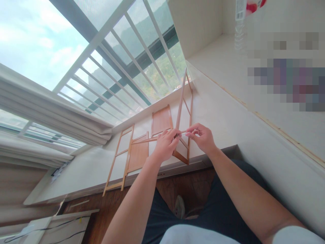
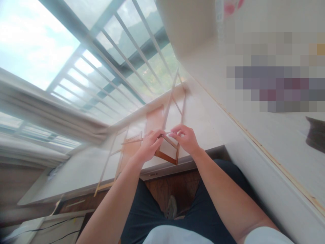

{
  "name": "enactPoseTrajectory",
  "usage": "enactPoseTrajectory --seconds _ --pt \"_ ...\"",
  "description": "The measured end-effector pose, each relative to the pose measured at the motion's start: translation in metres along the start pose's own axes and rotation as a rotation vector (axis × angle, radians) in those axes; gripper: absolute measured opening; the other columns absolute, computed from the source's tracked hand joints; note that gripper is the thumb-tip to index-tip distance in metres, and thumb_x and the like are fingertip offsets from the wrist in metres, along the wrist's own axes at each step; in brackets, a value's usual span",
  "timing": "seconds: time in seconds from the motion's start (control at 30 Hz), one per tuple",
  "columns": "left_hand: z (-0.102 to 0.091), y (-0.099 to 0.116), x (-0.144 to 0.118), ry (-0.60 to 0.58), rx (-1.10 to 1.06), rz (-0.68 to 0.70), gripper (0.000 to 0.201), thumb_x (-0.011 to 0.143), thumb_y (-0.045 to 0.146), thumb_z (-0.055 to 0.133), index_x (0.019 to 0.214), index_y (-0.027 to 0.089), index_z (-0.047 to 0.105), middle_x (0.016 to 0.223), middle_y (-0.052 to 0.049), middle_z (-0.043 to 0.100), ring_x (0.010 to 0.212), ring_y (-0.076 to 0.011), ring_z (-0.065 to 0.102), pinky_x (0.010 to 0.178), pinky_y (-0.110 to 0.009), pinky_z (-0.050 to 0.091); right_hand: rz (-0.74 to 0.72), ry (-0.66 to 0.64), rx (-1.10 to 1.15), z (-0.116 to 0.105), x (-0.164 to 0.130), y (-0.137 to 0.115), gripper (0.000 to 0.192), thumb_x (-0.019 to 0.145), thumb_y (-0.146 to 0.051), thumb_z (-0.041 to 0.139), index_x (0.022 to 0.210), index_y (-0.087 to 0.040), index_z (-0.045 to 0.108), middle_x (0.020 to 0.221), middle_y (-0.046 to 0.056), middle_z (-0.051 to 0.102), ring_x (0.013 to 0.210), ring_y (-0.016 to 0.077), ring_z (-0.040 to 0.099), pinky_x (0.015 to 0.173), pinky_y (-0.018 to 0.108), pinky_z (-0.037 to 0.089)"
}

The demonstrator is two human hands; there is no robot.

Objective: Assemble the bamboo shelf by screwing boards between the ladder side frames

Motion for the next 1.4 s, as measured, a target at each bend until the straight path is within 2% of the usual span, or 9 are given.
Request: enactPoseTrajectory --seconds 0.27,1.4 --pt "0.0 -0.0011 -0.0005 0.004 0.008 -0.005 0.025 0.101 0.036 0.039 0.11 0.03 0.062 0.112 0.002 0.071 0.111 -0.0239 0.055 0.1 -0.041 0.041 0.006 -0.018 -0.011 0.0016 0.0003 0.003 0.035 0.079 -0.054 0.082 0.085 -0.021 0.074 0.084 0.002 0.075 0.072 0.0154 0.065 0.067 0.029 0.053" --pt "0.0009 0.0004 0.0003 0.001 0.0 -0.018 0.025 0.1 0.036 0.039 0.111 0.03 0.061 0.111 0.001 0.071 0.114 -0.0247 0.055 0.1 -0.042 0.041 -0.021 -0.032 -0.028 0.0003 -0.001 -0.0011 0.034 0.082 -0.054 0.08 0.081 -0.021 0.073 0.08 0.002 0.074 0.071 0.0158 0.065 0.068 0.03 0.052"
Point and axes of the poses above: each hand's wrist, its own x-axis towards the middle knuckle, its own z-axis out of the palm, y = z × x, the point moved 6 cm from there along x, towards the middle knuckle
